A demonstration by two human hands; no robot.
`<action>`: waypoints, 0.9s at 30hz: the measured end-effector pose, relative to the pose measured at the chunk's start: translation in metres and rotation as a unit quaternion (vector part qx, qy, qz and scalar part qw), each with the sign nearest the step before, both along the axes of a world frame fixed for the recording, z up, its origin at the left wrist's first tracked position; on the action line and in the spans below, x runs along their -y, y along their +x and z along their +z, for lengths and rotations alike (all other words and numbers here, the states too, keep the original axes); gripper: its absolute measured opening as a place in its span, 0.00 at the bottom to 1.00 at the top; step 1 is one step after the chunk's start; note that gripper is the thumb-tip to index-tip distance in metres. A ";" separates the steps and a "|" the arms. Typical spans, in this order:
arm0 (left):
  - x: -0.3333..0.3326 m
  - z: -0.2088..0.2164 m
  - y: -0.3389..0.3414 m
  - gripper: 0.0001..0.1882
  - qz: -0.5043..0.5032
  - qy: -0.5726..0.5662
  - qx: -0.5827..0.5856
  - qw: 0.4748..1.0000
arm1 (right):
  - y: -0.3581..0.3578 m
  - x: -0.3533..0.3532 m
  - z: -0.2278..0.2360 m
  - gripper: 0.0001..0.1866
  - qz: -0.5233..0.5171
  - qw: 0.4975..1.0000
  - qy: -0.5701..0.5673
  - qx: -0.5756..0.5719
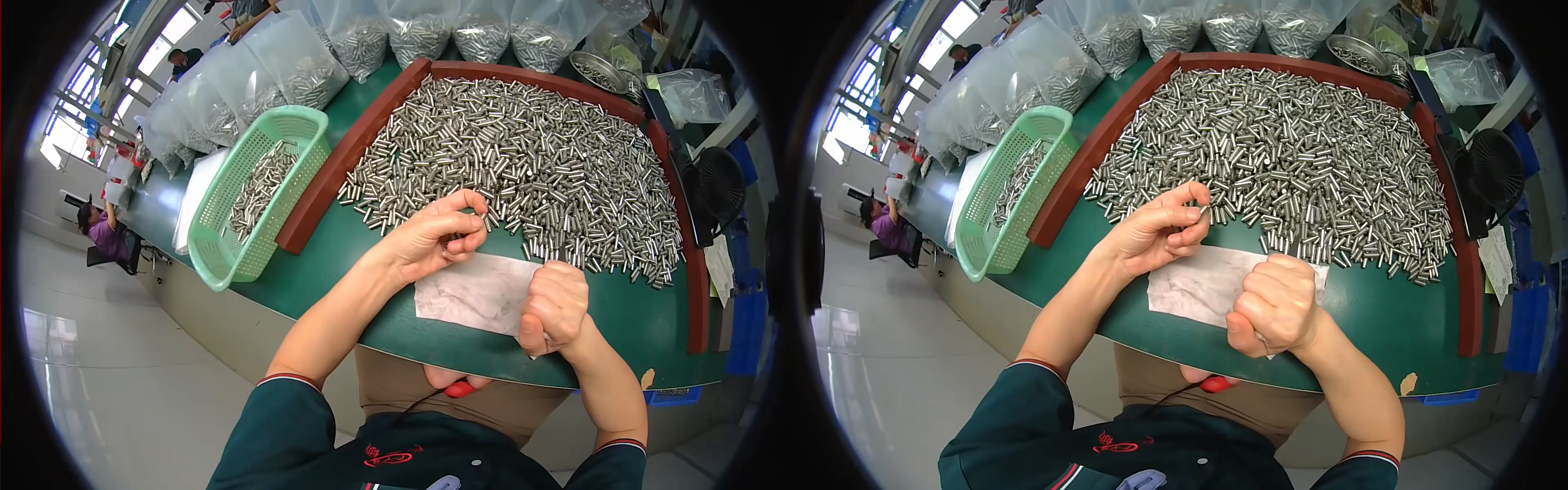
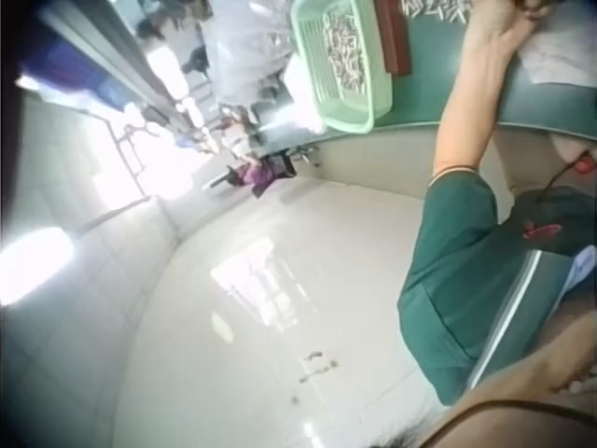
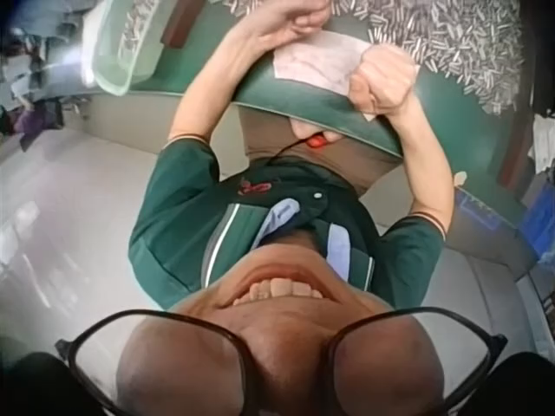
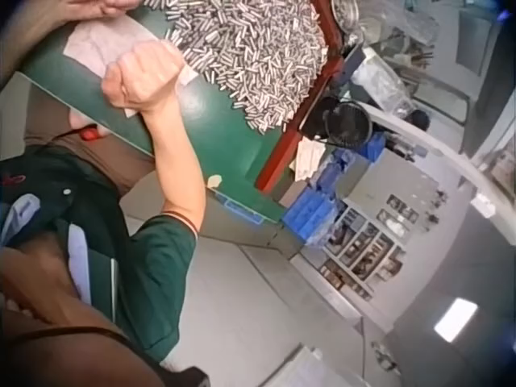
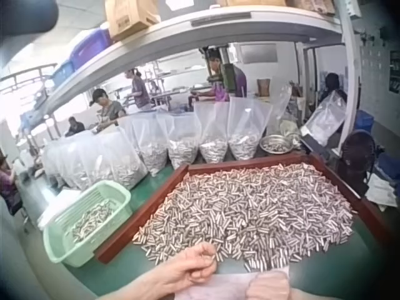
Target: Cleaning and inspecting small cylindrical metal components using a cloth and a small tool at a factory workbench.
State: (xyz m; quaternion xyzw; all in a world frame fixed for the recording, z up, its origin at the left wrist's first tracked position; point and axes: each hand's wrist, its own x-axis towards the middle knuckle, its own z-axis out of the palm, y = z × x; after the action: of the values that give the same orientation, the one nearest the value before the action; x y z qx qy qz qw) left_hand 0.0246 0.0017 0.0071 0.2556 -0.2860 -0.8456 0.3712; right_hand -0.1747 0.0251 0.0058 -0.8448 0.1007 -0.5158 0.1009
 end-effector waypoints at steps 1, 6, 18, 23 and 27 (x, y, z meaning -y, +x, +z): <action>0.001 0.000 0.001 0.06 -0.003 -0.005 -0.002 1.000 | 0.001 0.000 0.000 0.15 0.000 1.000 0.001 -0.004; -0.001 0.001 -0.001 0.09 -0.009 -0.023 0.013 1.000 | -0.001 0.000 0.002 0.14 -0.004 1.000 -0.001 -0.017; -0.004 -0.002 -0.006 0.07 -0.025 -0.016 0.017 0.999 | -0.005 -0.001 0.000 0.13 -0.015 1.000 -0.001 -0.012; -0.002 -0.005 -0.007 0.08 -0.019 -0.028 0.007 0.999 | -0.014 0.005 0.014 0.11 -0.048 0.999 -0.009 0.020; -0.006 -0.001 -0.003 0.08 -0.005 -0.018 0.029 0.999 | -0.024 -0.015 0.058 0.19 -0.026 0.970 0.128 0.206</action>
State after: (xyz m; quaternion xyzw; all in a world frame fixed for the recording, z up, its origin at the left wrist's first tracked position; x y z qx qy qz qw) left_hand 0.0212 0.0078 0.0060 0.2715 -0.3133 -0.8343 0.3634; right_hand -0.1989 0.0399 0.0639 -0.6978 0.1646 -0.6635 0.2137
